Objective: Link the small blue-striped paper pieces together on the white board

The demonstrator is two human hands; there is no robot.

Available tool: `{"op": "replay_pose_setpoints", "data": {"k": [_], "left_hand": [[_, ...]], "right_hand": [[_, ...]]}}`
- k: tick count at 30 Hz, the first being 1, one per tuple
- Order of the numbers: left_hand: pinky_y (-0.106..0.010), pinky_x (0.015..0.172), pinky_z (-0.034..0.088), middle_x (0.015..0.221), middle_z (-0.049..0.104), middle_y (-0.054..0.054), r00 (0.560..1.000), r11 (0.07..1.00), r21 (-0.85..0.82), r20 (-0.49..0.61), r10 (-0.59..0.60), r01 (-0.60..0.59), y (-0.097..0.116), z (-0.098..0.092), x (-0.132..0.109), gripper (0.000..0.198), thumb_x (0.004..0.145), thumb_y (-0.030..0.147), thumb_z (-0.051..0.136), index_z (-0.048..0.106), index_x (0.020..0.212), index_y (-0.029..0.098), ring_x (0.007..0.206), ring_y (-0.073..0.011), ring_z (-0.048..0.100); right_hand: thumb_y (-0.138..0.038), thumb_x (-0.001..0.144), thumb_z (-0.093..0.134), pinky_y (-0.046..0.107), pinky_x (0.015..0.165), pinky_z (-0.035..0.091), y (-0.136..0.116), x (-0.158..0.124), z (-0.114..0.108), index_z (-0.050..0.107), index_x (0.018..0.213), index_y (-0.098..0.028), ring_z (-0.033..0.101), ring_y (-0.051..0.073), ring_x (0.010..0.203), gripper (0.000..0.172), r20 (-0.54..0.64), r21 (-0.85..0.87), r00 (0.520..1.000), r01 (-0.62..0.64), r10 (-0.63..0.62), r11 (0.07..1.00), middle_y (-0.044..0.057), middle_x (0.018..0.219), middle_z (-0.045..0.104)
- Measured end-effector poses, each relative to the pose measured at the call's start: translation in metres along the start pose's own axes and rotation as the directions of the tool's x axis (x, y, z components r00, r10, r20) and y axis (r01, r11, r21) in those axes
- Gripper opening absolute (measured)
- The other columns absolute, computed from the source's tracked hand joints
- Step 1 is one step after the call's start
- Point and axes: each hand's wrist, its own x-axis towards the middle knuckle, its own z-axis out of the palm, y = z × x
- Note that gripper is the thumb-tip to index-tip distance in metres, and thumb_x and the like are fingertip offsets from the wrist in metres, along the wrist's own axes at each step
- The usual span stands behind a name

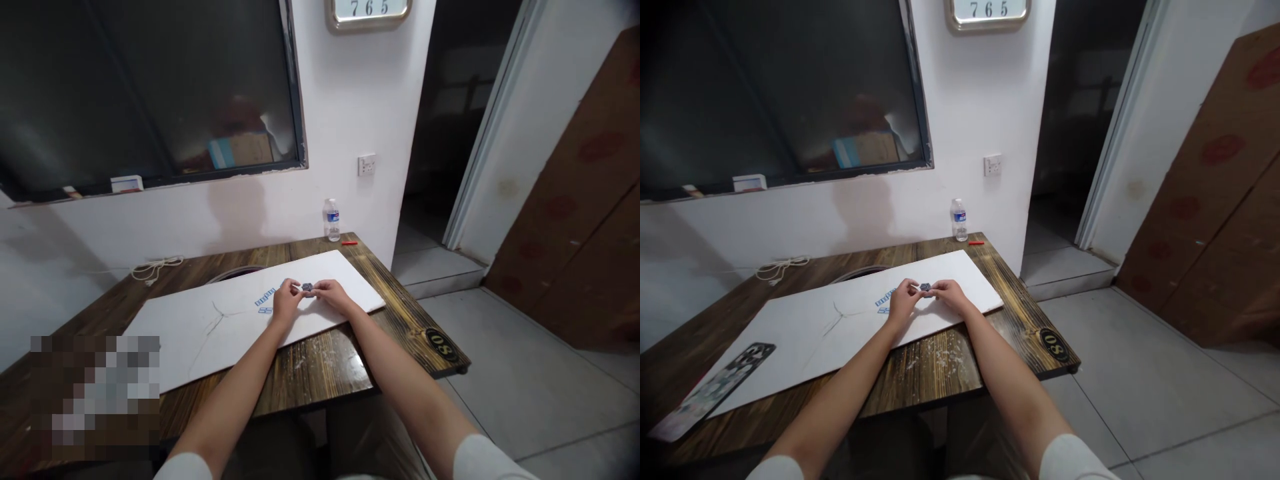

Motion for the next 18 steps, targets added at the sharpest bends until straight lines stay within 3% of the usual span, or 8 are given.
{"op": "replay_pose_setpoints", "data": {"k": [4, 6, 8, 10, 14, 18], "left_hand": [[-0.026, 0.063, 0.045, 0.067, 0.064, 0.002, 0.991, 0.991, 0.123, 0.126, 0.040, -0.056, -0.003, -0.013, 0.013, 0.022, 0.075, 0.037, 0.067, 0.062, 0.089, 0.020, 0.065, -0.0161, 0.061], [-0.028, 0.070, 0.046, 0.079, 0.068, -0.002, 0.971, 0.960, 0.248, 0.227, 0.071, -0.128, -0.008, -0.024, 0.021, 0.023, 0.078, 0.038, 0.066, 0.064, 0.093, 0.020, 0.075, -0.0184, 0.063], [-0.031, 0.082, 0.046, 0.103, 0.069, -0.007, 0.954, 0.888, 0.412, 0.288, 0.086, -0.204, -0.014, -0.034, 0.029, 0.029, 0.077, 0.039, 0.067, 0.065, 0.100, 0.020, 0.095, -0.0225, 0.062], [-0.035, 0.088, 0.044, 0.117, 0.065, -0.011, 0.945, 0.777, 0.592, 0.327, 0.010, -0.213, -0.021, -0.042, 0.035, 0.037, 0.076, 0.038, 0.069, 0.065, 0.108, 0.019, 0.108, -0.0279, 0.057], [-0.032, 0.083, 0.044, 0.112, 0.067, -0.011, 0.906, 0.630, 0.748, 0.390, -0.162, -0.209, -0.030, -0.047, 0.044, 0.029, 0.083, 0.040, 0.058, 0.069, 0.104, 0.022, 0.104, -0.0275, 0.060], [-0.029, 0.077, 0.043, 0.100, 0.072, -0.010, 0.892, 0.584, 0.775, 0.414, -0.182, -0.241, -0.034, -0.045, 0.054, 0.024, 0.085, 0.035, 0.054, 0.073, 0.094, 0.023, 0.096, -0.0248, 0.063]], "right_hand": [[-0.043, 0.065, 0.072, 0.024, 0.058, 0.035, 0.001, 0.002, 0.000, 0.069, 0.072, -0.015, 0.048, 0.011, 0.057, 0.029, -0.023, 0.016, 0.999, -0.023, 0.024, 1.000, -0.002, 0.059, 0.059], [-0.044, 0.065, 0.072, 0.025, 0.058, 0.035, 0.003, 0.004, 0.000, 0.070, 0.072, -0.015, 0.048, 0.012, 0.057, 0.030, -0.027, 0.009, 0.999, -0.029, 0.029, 1.000, -0.002, 0.059, 0.059], [-0.045, 0.065, 0.071, 0.025, 0.058, 0.035, 0.005, 0.005, 0.001, 0.069, 0.072, -0.015, 0.049, 0.012, 0.056, 0.031, -0.041, 0.002, 0.999, -0.031, 0.031, 1.000, -0.002, 0.059, 0.059], [-0.045, 0.065, 0.071, 0.025, 0.058, 0.036, 0.005, 0.005, 0.001, 0.069, 0.072, -0.015, 0.049, 0.012, 0.057, 0.031, -0.055, -0.004, 0.998, -0.038, 0.038, 0.999, -0.001, 0.060, 0.060], [-0.045, 0.065, 0.073, 0.026, 0.058, 0.037, 0.004, 0.004, 0.000, 0.069, 0.074, -0.015, 0.050, 0.012, 0.057, 0.032, -0.061, 0.010, 0.997, -0.049, 0.049, 0.999, 0.000, 0.061, 0.061], [-0.045, 0.065, 0.072, 0.025, 0.057, 0.037, 0.003, 0.004, 0.000, 0.070, 0.074, -0.014, 0.050, 0.012, 0.057, 0.032, -0.063, -0.002, 0.996, -0.061, 0.061, 0.998, 0.000, 0.060, 0.061]]}}
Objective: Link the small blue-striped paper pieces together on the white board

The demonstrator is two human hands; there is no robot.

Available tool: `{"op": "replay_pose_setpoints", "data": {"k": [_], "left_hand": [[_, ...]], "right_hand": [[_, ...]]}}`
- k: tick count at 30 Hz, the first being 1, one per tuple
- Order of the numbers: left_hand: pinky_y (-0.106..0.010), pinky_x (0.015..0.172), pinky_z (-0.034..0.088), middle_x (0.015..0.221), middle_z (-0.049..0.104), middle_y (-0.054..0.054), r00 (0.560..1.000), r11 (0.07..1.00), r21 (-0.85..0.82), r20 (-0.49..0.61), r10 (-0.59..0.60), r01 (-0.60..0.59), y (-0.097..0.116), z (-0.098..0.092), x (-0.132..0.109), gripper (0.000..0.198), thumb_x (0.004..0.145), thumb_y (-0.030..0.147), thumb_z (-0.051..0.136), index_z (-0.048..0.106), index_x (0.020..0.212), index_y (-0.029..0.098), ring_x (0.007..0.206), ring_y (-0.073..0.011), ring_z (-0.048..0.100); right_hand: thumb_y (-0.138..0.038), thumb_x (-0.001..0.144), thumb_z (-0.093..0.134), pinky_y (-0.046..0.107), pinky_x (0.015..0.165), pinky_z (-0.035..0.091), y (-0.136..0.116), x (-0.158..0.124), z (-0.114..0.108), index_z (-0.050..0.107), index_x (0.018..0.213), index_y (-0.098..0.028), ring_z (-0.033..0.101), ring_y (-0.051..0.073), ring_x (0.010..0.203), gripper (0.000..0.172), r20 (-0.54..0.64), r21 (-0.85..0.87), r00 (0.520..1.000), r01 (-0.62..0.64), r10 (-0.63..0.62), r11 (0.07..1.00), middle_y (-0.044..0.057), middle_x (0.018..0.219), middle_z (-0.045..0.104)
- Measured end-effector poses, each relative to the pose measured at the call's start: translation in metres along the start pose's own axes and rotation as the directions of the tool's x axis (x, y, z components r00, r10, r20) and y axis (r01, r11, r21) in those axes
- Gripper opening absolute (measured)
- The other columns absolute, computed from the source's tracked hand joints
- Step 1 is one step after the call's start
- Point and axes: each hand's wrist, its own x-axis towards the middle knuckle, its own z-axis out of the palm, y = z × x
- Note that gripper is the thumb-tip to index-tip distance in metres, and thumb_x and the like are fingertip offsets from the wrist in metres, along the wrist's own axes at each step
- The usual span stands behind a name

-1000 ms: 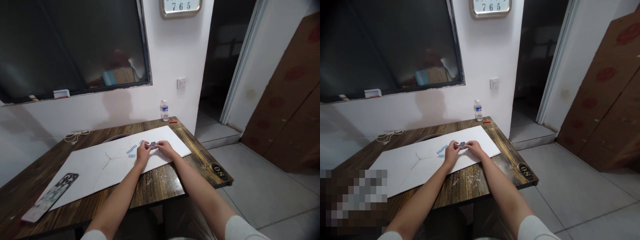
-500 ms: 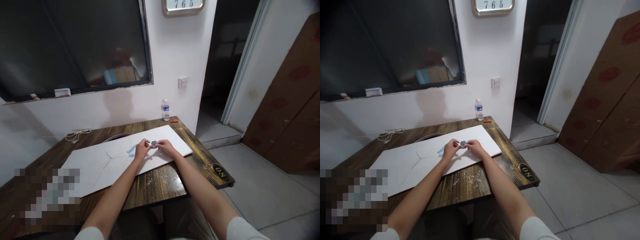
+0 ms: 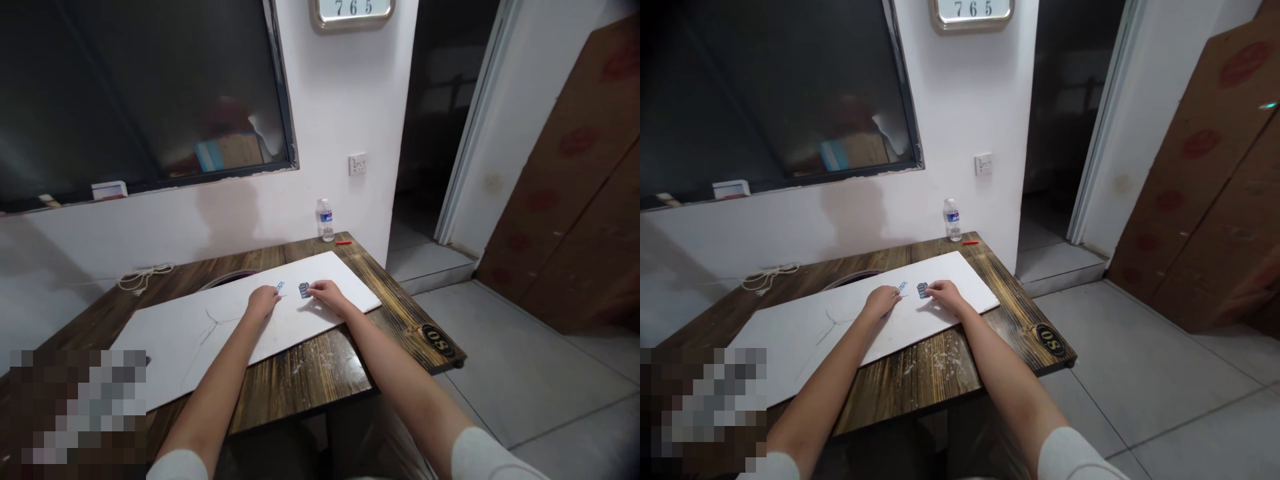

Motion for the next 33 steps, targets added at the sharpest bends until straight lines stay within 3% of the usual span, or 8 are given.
{"op": "replay_pose_setpoints", "data": {"k": [6, 10, 13, 18, 23, 28, 30, 33], "left_hand": [[-0.028, 0.073, 0.042, 0.090, 0.074, -0.010, 0.995, 0.995, -0.027, -0.011, 0.100, -0.100, -0.012, -0.003, 0.016, 0.017, 0.075, 0.030, 0.061, 0.075, 0.082, 0.022, 0.084, -0.0237, 0.065], [-0.027, 0.070, 0.042, 0.070, 0.071, -0.008, 0.985, 0.970, -0.177, -0.068, 0.159, -0.169, -0.019, -0.005, 0.019, 0.021, 0.072, 0.041, 0.063, 0.072, 0.064, 0.023, 0.076, -0.0223, 0.064], [-0.026, 0.069, 0.041, 0.064, 0.069, -0.008, 0.984, 0.945, -0.278, -0.101, 0.148, -0.171, -0.023, -0.007, 0.018, 0.025, 0.072, 0.045, 0.063, 0.071, 0.063, 0.023, 0.075, -0.0219, 0.064], [-0.027, 0.069, 0.040, 0.079, 0.073, -0.007, 0.987, 0.971, -0.178, -0.049, 0.152, -0.158, -0.025, -0.012, 0.018, 0.012, 0.070, 0.032, 0.067, 0.074, 0.074, 0.024, 0.081, -0.0228, 0.065], [-0.028, 0.076, 0.042, 0.101, 0.072, -0.010, 0.985, 0.987, -0.081, -0.112, 0.128, -0.137, -0.022, -0.004, 0.020, 0.023, 0.079, 0.032, 0.061, 0.073, 0.097, 0.022, 0.095, -0.0245, 0.063], [-0.029, 0.096, 0.038, 0.130, 0.060, -0.008, 0.944, 0.939, -0.156, -0.178, 0.277, -0.305, -0.021, 0.010, 0.022, 0.032, 0.086, 0.021, 0.050, 0.066, 0.114, 0.024, 0.120, -0.0221, 0.053], [-0.030, 0.098, 0.037, 0.129, 0.061, -0.006, 0.936, 0.918, -0.202, -0.161, 0.314, -0.342, -0.020, 0.011, 0.021, 0.032, 0.087, 0.020, 0.047, 0.066, 0.111, 0.026, 0.121, -0.0208, 0.052], [-0.030, 0.093, 0.040, 0.111, 0.070, -0.007, 0.951, 0.922, -0.242, -0.143, 0.273, -0.301, -0.019, 0.010, 0.020, 0.022, 0.085, 0.026, 0.052, 0.070, 0.098, 0.026, 0.110, -0.0225, 0.058]], "right_hand": [[-0.042, 0.066, 0.072, 0.025, 0.056, 0.036, 0.004, 0.001, 0.000, 0.070, 0.075, -0.014, 0.049, 0.011, 0.056, 0.030, -0.006, -0.019, 1.000, -0.010, 0.010, 1.000, 0.000, 0.060, 0.061], [-0.043, 0.067, 0.072, 0.025, 0.055, 0.036, 0.003, 0.000, 0.001, 0.071, 0.076, -0.013, 0.050, 0.011, 0.056, 0.031, -0.017, -0.024, 1.000, -0.007, 0.007, 1.000, 0.001, 0.060, 0.061], [-0.043, 0.065, 0.074, 0.025, 0.055, 0.037, 0.002, 0.000, 0.001, 0.070, 0.075, -0.013, 0.051, 0.012, 0.057, 0.032, -0.012, -0.009, 1.000, -0.018, 0.018, 1.000, 0.001, 0.061, 0.061], [-0.043, 0.065, 0.074, 0.024, 0.055, 0.036, 0.000, -0.001, 0.002, 0.070, 0.074, -0.013, 0.050, 0.011, 0.056, 0.031, -0.033, 0.007, 0.999, -0.034, 0.034, 0.999, 0.000, 0.060, 0.061], [-0.044, 0.062, 0.075, 0.024, 0.053, 0.035, -0.002, 0.000, 0.002, 0.069, 0.074, -0.013, 0.048, 0.010, 0.054, 0.033, -0.037, 0.022, 0.998, -0.040, 0.040, 0.999, -0.001, 0.057, 0.059], [-0.043, 0.060, 0.076, 0.025, 0.052, 0.035, 0.001, 0.002, 0.003, 0.069, 0.073, -0.013, 0.047, 0.010, 0.052, 0.034, -0.045, 0.024, 0.997, -0.063, 0.064, 0.998, -0.002, 0.055, 0.058], [-0.043, 0.061, 0.076, 0.024, 0.051, 0.034, 0.003, 0.002, 0.003, 0.069, 0.074, -0.013, 0.047, 0.010, 0.051, 0.033, -0.050, 0.022, 0.997, -0.065, 0.066, 0.998, -0.002, 0.054, 0.057], [-0.043, 0.061, 0.076, 0.024, 0.050, 0.034, 0.004, 0.002, 0.002, 0.070, 0.074, -0.014, 0.047, 0.010, 0.051, 0.032, -0.057, 0.013, 0.996, -0.072, 0.073, 0.997, -0.002, 0.054, 0.058]]}}
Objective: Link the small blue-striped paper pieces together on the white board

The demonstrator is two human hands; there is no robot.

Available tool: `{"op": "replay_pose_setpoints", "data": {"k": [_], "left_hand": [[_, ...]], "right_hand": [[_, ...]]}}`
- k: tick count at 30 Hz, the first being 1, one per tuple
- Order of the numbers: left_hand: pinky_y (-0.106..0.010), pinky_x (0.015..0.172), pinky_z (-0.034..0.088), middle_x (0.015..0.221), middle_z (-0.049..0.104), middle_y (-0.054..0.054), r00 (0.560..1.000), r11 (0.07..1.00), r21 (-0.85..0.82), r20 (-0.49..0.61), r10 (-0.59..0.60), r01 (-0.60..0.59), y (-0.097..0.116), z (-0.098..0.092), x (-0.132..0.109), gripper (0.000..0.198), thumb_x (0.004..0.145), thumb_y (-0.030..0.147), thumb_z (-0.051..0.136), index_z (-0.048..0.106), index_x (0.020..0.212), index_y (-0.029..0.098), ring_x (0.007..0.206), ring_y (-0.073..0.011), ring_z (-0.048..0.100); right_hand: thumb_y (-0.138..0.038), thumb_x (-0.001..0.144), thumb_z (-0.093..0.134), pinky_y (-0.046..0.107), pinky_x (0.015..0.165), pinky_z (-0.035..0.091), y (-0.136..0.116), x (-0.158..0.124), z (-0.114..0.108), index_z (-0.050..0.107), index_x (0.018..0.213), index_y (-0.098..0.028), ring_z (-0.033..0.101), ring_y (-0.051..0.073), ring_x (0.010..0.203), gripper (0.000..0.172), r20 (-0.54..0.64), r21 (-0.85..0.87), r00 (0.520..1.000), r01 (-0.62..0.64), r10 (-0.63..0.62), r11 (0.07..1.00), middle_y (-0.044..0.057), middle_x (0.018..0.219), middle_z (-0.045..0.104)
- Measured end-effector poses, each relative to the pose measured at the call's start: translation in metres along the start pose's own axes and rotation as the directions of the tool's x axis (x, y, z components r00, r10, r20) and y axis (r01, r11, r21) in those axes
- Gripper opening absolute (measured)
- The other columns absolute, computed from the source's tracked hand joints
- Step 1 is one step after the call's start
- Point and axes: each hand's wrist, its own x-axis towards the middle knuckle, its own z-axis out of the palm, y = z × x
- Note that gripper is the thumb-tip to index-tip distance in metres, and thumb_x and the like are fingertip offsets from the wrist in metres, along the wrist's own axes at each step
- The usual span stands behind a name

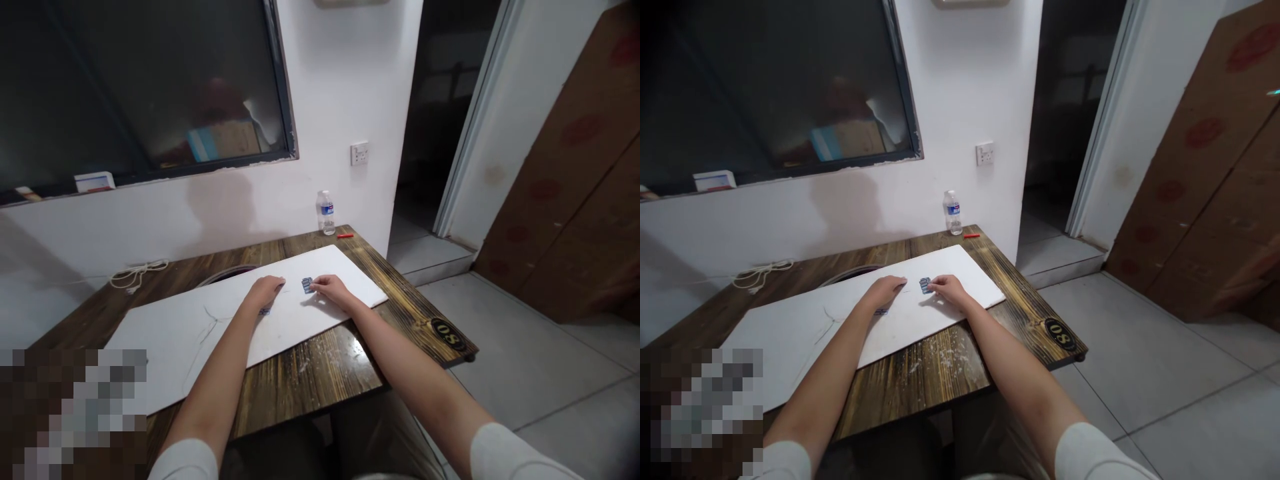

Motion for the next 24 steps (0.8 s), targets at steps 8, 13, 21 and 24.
{"op": "replay_pose_setpoints", "data": {"k": [8, 13, 21, 24], "left_hand": [[-0.031, 0.086, 0.042, 0.089, 0.070, -0.010, 0.999, 0.995, 0.095, 0.046, 0.028, -0.033, 0.0058, -0.0035, 0.0014, 0.016, 0.082, 0.023, 0.053, 0.068, 0.077, 0.022, 0.094, -0.0237, 0.061], [-0.030, 0.084, 0.041, 0.090, 0.069, -0.010, 0.997, 0.985, 0.154, 0.032, 0.068, -0.072, 0.0077, 0.0000, 0.0016, 0.019, 0.082, 0.015, 0.050, 0.068, 0.081, 0.021, 0.091, -0.0225, 0.061], [-0.032, 0.081, 0.042, 0.090, 0.068, -0.011, 0.999, 0.972, 0.235, -0.026, -0.022, 0.028, 0.0087, 0.0057, 0.0020, 0.025, 0.085, 0.016, 0.044, 0.068, 0.085, 0.020, 0.088, -0.0239, 0.062], [-0.034, 0.082, 0.043, 0.090, 0.068, -0.013, 0.997, 0.971, 0.230, -0.052, -0.052, 0.063, 0.0071, 0.0061, 0.0026, 0.026, 0.084, 0.016, 0.045, 0.070, 0.080, 0.018, 0.089, -0.0263, 0.062]], "right_hand": [[-0.040, 0.063, 0.076, 0.024, 0.052, 0.036, -0.0016, -0.0010, 0.0002, 0.070, 0.074, -0.014, 0.050, 0.011, 0.052, 0.029, -0.010, 0.015, 1.000, -0.007, 0.007, 1.000, -0.001, 0.054, 0.059], [-0.039, 0.063, 0.076, 0.023, 0.050, 0.035, -0.0003, 0.0014, 0.0002, 0.069, 0.072, -0.014, 0.048, 0.010, 0.050, 0.027, -0.004, 0.004, 1.000, -0.010, 0.010, 1.000, -0.002, 0.053, 0.058], [-0.039, 0.064, 0.075, 0.024, 0.052, 0.036, -0.0013, 0.0008, 0.0001, 0.069, 0.071, -0.015, 0.051, 0.011, 0.052, 0.026, -0.005, -0.004, 1.000, -0.002, 0.002, 1.000, -0.002, 0.054, 0.059], [-0.038, 0.065, 0.074, 0.024, 0.053, 0.036, -0.0017, 0.0009, 0.0005, 0.069, 0.071, -0.015, 0.050, 0.011, 0.052, 0.024, -0.017, -0.026, 1.000, -0.009, 0.009, 1.000, -0.002, 0.054, 0.059]]}}
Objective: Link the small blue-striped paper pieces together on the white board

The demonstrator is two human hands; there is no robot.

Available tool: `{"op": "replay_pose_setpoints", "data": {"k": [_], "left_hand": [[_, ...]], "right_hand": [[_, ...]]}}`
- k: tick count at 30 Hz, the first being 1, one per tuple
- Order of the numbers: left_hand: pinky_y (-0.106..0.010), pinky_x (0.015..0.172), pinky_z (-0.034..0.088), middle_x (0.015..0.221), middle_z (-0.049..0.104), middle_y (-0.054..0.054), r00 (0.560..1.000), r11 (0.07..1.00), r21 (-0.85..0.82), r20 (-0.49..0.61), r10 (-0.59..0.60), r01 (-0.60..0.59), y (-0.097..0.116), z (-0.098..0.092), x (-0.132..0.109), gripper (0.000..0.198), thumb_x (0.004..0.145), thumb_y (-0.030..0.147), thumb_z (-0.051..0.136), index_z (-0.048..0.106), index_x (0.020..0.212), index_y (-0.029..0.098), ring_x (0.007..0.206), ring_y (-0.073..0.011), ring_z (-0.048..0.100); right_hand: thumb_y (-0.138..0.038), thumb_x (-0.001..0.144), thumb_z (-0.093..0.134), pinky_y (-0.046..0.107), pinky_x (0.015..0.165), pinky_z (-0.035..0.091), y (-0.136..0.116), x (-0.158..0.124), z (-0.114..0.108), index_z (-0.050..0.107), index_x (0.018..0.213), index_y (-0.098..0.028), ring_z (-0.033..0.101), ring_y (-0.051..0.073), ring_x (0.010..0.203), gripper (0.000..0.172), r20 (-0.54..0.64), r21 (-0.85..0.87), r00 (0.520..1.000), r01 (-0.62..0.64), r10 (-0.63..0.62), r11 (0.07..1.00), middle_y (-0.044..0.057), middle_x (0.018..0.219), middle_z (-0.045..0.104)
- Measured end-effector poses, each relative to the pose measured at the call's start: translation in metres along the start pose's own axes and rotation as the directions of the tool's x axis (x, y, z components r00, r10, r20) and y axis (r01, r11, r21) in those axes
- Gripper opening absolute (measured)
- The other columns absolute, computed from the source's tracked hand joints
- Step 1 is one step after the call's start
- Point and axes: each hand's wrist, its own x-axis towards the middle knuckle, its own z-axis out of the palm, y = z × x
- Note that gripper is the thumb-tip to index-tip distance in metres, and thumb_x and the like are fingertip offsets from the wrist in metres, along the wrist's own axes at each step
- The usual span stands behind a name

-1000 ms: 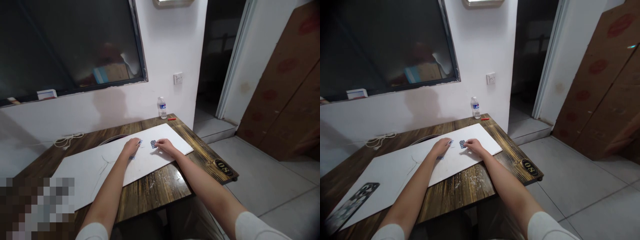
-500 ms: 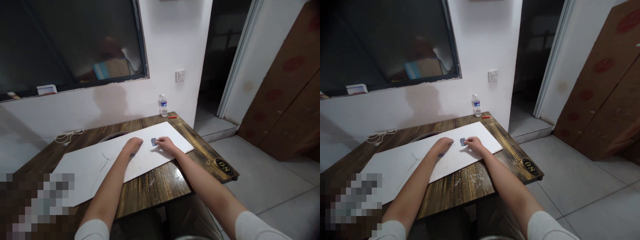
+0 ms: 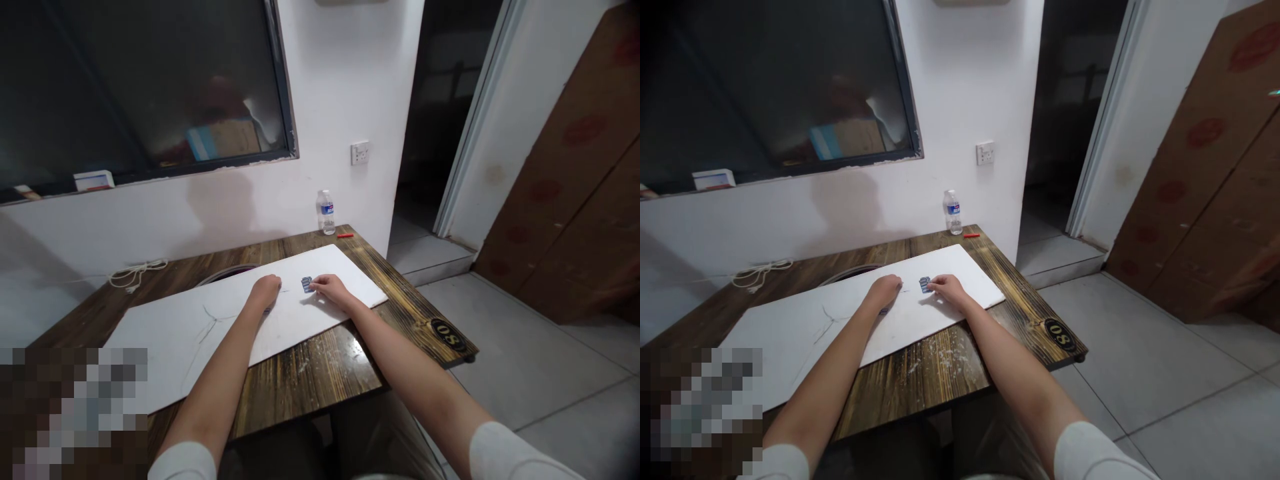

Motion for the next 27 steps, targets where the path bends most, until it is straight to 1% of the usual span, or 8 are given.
{"op": "replay_pose_setpoints", "data": {"k": [5, 7, 10, 13, 14, 19, 23, 27], "left_hand": [[-0.034, 0.082, 0.043, 0.091, 0.070, -0.014, 0.999, 0.999, 0.003, 0.018, -0.033, 0.032, -0.002, 0.000, 0.001, 0.025, 0.081, 0.016, 0.048, 0.073, 0.077, 0.017, 0.089, -0.0266, 0.063], [-0.034, 0.082, 0.043, 0.093, 0.070, -0.014, 0.999, 0.999, 0.020, -0.002, -0.040, 0.040, -0.002, -0.001, -0.001, 0.027, 0.082, 0.017, 0.046, 0.073, 0.078, 0.018, 0.091, -0.0264, 0.062], [-0.034, 0.082, 0.044, 0.095, 0.070, -0.013, 0.996, 0.999, 0.012, -0.071, -0.050, 0.051, -0.002, -0.005, -0.003, 0.026, 0.082, 0.018, 0.048, 0.073, 0.088, 0.019, 0.095, -0.0273, 0.061], [-0.033, 0.081, 0.045, 0.094, 0.070, -0.010, 0.983, 0.996, -0.061, -0.171, -0.072, 0.062, -0.002, -0.009, -0.003, 0.030, 0.079, 0.013, 0.051, 0.071, 0.101, 0.020, 0.095, -0.0262, 0.061], [-0.033, 0.082, 0.045, 0.093, 0.070, -0.009, 0.978, 0.995, -0.090, -0.196, -0.064, 0.047, -0.002, -0.010, -0.002, 0.031, 0.079, 0.010, 0.051, 0.071, 0.100, 0.020, 0.095, -0.0254, 0.061], [-0.034, 0.087, 0.044, 0.088, 0.071, -0.006, 0.964, 0.973, -0.205, -0.263, 0.050, -0.107, 0.007, -0.018, 0.000, 0.024, 0.077, 0.007, 0.051, 0.071, 0.076, 0.021, 0.091, -0.0231, 0.060], [-0.031, 0.080, 0.046, 0.087, 0.067, -0.005, 0.917, 0.950, -0.251, -0.392, 0.077, -0.187, 0.018, -0.027, -0.006, 0.022, 0.077, 0.010, 0.052, 0.071, 0.076, 0.021, 0.086, -0.0207, 0.060], [-0.027, 0.072, 0.048, 0.082, 0.068, -0.003, 0.905, 0.900, -0.369, -0.421, 0.062, -0.233, 0.026, -0.035, -0.008, 0.020, 0.075, 0.010, 0.054, 0.071, 0.075, 0.021, 0.076, -0.0167, 0.062]], "right_hand": [[-0.037, 0.065, 0.074, 0.023, 0.052, 0.035, 0.000, 0.001, 0.000, 0.070, 0.071, -0.014, 0.047, 0.010, 0.051, 0.024, -0.011, 0.001, 1.000, 0.000, 0.000, 1.000, -0.002, 0.054, 0.058], [-0.037, 0.065, 0.074, 0.023, 0.051, 0.034, 0.000, 0.001, 0.001, 0.069, 0.071, -0.014, 0.047, 0.010, 0.050, 0.024, -0.008, 0.009, 1.000, -0.002, 0.002, 1.000, -0.002, 0.053, 0.057], [-0.038, 0.065, 0.073, 0.024, 0.050, 0.034, 0.000, 0.002, 0.001, 0.069, 0.071, -0.014, 0.047, 0.010, 0.050, 0.025, -0.001, 0.011, 1.000, -0.002, 0.002, 1.000, -0.002, 0.053, 0.056], [-0.040, 0.064, 0.073, 0.024, 0.050, 0.034, 0.000, 0.002, 0.001, 0.069, 0.072, -0.014, 0.047, 0.010, 0.050, 0.028, -0.004, 0.001, 1.000, -0.005, 0.005, 1.000, -0.002, 0.052, 0.057], [-0.041, 0.063, 0.074, 0.024, 0.051, 0.034, 0.000, 0.002, 0.001, 0.069, 0.072, -0.014, 0.047, 0.010, 0.050, 0.028, -0.005, 0.000, 1.000, -0.001, 0.001, 1.000, -0.002, 0.052, 0.057], [-0.043, 0.063, 0.074, 0.025, 0.051, 0.034, -0.002, 0.001, 0.001, 0.069, 0.072, -0.013, 0.046, 0.010, 0.050, 0.032, -0.003, 0.011, 1.000, 0.029, -0.029, 1.000, -0.001, 0.054, 0.057], [-0.044, 0.062, 0.073, 0.024, 0.051, 0.034, -0.004, 0.000, 0.001, 0.069, 0.070, -0.013, 0.047, 0.010, 0.050, 0.032, -0.007, 0.018, 1.000, 0.025, -0.025, 1.000, -0.001, 0.052, 0.057], [-0.043, 0.063, 0.073, 0.024, 0.052, 0.035, -0.007, -0.001, 0.001, 0.069, 0.070, -0.014, 0.047, 0.010, 0.050, 0.030, -0.028, 0.031, 1.000, 0.012, -0.011, 0.999, -0.002, 0.052, 0.057]]}}
